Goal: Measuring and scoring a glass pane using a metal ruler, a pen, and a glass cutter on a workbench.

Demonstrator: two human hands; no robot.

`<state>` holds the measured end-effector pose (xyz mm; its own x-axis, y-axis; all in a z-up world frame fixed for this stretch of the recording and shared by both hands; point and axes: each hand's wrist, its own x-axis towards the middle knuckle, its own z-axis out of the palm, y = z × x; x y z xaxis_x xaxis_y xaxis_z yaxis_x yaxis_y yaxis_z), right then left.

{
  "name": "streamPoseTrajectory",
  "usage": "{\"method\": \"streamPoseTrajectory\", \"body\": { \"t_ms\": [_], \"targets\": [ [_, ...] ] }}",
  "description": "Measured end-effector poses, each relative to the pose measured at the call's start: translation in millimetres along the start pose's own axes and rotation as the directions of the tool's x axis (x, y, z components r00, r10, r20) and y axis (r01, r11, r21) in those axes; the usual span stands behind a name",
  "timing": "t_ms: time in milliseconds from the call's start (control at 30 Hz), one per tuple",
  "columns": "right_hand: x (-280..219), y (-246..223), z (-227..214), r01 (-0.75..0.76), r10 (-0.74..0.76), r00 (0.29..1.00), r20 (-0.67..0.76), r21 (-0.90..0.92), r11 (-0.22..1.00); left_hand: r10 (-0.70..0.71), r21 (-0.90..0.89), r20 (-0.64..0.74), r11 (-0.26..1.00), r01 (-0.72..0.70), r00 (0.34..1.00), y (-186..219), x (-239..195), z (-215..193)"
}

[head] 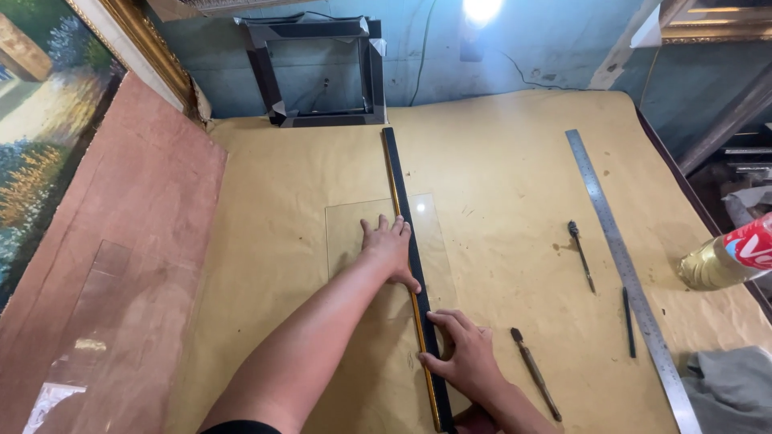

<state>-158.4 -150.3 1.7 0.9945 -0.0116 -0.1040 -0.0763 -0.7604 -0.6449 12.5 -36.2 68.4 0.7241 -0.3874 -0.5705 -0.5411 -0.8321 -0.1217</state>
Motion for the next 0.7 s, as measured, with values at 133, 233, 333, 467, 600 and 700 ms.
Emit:
{"method": "streamPoseTrajectory", "body": {
  "t_ms": [133,233,333,467,600,700],
  "targets": [
    [-1,-2,0,-0.018,0.018,1.0,0.01,-0.002,1.0,-0.022,0.129,0.065,0.992,0.013,0.998,13,14,1],
    [-1,-2,-1,-0.007,0.007,1.0,0.004,0.004,1.0,-0.04,0.206,0.12,0.978,0.015,0.992,20,21,-2],
    [0,-9,-12,0.003,-0.003,1.0,0.008,0.001,1.0,-0.056,0.215,0.135,0.976,0.026,0.989,21,25,-1],
    [16,-19,-68,-0.27,0.271,0.962,0.042,0.313,0.911,-0.033,0.242,0.151,0.97,-0.005,0.988,22,14,-14],
    [47,99,-103,-0.427,0.436,0.806,-0.399,0.116,0.897,-0.047,0.112,0.056,0.993,0.04,0.997,20,-2,-16],
    [59,172,-122,-0.651,0.588,0.707,-0.393,-0.038,0.758,-0.049,0.102,0.061,0.994,0.042,0.997,20,-5,-17]
  ]
}}
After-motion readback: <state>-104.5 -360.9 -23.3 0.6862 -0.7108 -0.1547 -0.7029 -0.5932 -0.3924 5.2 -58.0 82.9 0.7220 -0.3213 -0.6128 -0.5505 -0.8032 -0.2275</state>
